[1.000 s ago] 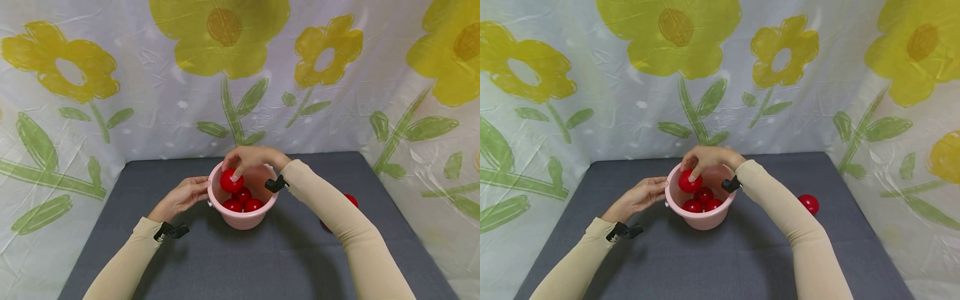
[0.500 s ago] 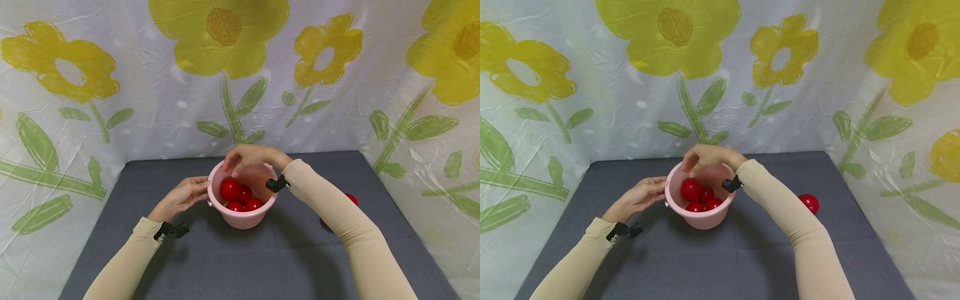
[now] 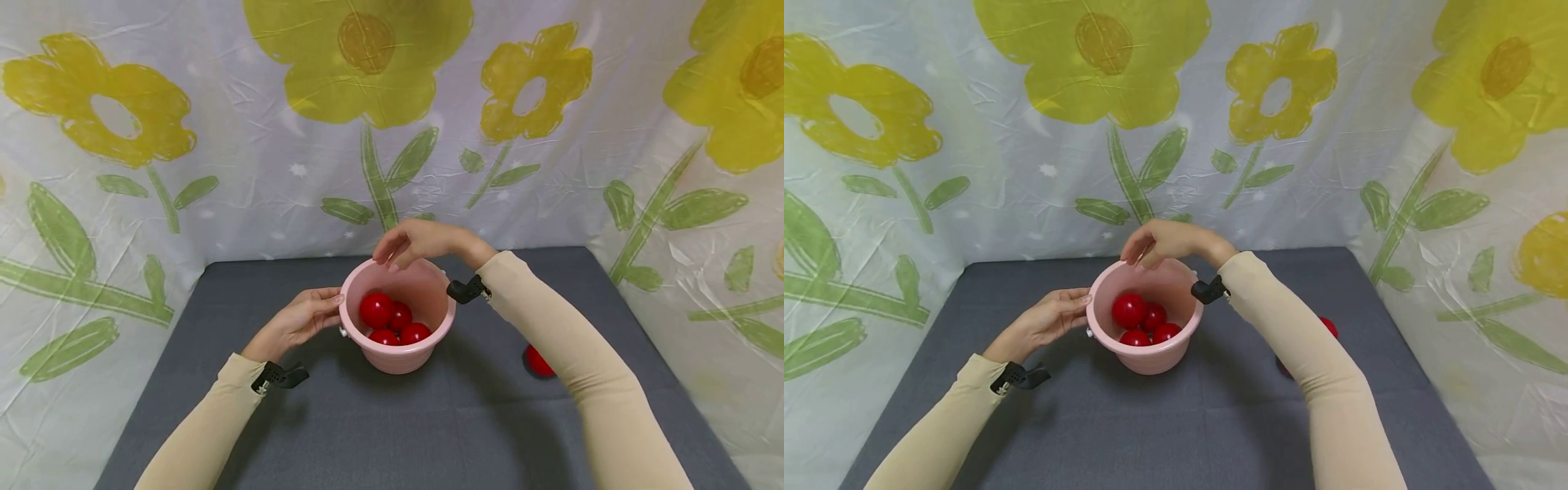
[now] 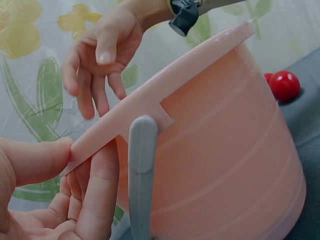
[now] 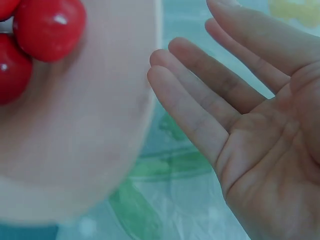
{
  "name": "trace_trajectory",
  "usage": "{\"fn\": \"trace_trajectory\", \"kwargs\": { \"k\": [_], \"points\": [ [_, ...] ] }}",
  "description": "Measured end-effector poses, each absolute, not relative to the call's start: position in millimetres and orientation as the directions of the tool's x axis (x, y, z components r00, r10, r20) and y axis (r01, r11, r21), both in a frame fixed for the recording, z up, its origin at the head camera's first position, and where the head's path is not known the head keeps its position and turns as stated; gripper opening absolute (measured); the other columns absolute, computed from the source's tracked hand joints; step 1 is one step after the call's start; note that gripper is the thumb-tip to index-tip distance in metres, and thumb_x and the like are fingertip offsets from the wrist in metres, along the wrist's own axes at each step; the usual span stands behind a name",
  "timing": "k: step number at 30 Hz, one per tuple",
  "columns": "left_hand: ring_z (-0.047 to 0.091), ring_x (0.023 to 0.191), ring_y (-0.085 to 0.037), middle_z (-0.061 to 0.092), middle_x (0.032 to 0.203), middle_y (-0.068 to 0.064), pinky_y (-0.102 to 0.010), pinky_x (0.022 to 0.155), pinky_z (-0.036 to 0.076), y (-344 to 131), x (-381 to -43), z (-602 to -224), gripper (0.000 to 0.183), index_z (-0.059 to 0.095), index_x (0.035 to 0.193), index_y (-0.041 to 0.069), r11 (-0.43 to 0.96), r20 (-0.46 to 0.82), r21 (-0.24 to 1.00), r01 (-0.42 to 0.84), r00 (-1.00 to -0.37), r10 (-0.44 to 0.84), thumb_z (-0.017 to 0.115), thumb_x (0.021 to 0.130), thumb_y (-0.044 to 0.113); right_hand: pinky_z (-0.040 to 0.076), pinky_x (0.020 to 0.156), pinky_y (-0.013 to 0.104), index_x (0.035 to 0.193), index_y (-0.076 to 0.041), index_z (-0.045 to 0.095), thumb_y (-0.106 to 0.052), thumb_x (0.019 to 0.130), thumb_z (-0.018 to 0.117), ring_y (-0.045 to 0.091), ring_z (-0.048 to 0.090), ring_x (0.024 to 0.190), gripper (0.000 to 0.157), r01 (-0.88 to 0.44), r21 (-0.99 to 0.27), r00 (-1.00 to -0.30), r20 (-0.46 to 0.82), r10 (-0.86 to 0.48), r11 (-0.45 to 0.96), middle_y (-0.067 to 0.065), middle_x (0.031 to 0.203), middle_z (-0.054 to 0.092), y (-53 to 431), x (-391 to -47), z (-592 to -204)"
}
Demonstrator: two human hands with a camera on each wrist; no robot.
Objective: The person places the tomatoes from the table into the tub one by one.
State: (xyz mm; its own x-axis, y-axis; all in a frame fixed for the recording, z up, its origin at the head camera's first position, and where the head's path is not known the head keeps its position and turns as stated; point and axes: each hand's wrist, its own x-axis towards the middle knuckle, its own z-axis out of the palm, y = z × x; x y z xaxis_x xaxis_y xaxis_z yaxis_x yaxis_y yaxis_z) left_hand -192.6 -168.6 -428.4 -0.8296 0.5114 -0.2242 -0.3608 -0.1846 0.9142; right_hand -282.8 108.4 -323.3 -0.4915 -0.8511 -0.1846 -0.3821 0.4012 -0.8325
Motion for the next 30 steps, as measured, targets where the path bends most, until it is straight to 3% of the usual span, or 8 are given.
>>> {"fn": "trace_trajectory", "kwargs": {
  "k": [8,19,27,30],
  "points": [
    [0.069,0.097,-0.009,0.065,0.115,-0.003,-0.024,0.081,0.061,-168.7,-192.3,-428.9,0.054,0.024,0.147,-0.018,-0.190,-0.215,0.916,-0.352,-0.834,0.508,0.047,0.102,0.003,0.058,0.096,0.036,0.126,-0.004,0.064,-0.006,0.088,0.072,0.034,0.063,0.120,0.039,-0.346,-0.828,-0.588,-0.176,-0.790,0.442,0.022,0.131,0.062,146.8,-278.8,-306.9],
    [0.069,0.094,-0.009,0.065,0.114,-0.003,-0.024,0.080,0.061,-168.8,-192.1,-429.0,0.054,0.025,0.146,-0.017,-0.189,-0.222,0.916,-0.355,-0.838,0.499,0.048,0.102,0.003,0.058,0.096,0.036,0.131,0.002,0.059,-0.010,0.089,0.073,0.040,0.059,0.124,0.046,-0.268,-0.827,-0.669,-0.210,-0.713,0.495,0.022,0.134,0.060,215.6,-266.6,-313.8],
    [0.069,0.094,-0.008,0.066,0.112,-0.003,-0.022,0.079,0.061,-168.2,-191.9,-429.2,0.055,0.024,0.146,-0.017,-0.195,-0.222,0.914,-0.357,-0.840,0.495,0.049,0.102,0.003,0.058,0.094,0.030,0.133,-0.002,0.060,-0.017,0.088,0.075,0.025,0.065,0.119,0.050,-0.238,-0.793,-0.726,-0.239,-0.645,0.561,0.017,0.133,0.063,264.7,-257.3,-330.3],
    [0.069,0.093,-0.008,0.066,0.112,-0.004,-0.022,0.079,0.061,-168.0,-191.8,-429.4,0.054,0.026,0.146,-0.017,-0.195,-0.227,0.913,-0.360,-0.841,0.492,0.050,0.102,0.003,0.058,0.094,0.027,0.133,-0.002,0.059,-0.017,0.088,0.075,0.025,0.065,0.119,0.050,-0.216,-0.804,-0.738,-0.238,-0.631,0.555,0.018,0.134,0.062,282.0,-252.2,-339.8]
  ]
}}
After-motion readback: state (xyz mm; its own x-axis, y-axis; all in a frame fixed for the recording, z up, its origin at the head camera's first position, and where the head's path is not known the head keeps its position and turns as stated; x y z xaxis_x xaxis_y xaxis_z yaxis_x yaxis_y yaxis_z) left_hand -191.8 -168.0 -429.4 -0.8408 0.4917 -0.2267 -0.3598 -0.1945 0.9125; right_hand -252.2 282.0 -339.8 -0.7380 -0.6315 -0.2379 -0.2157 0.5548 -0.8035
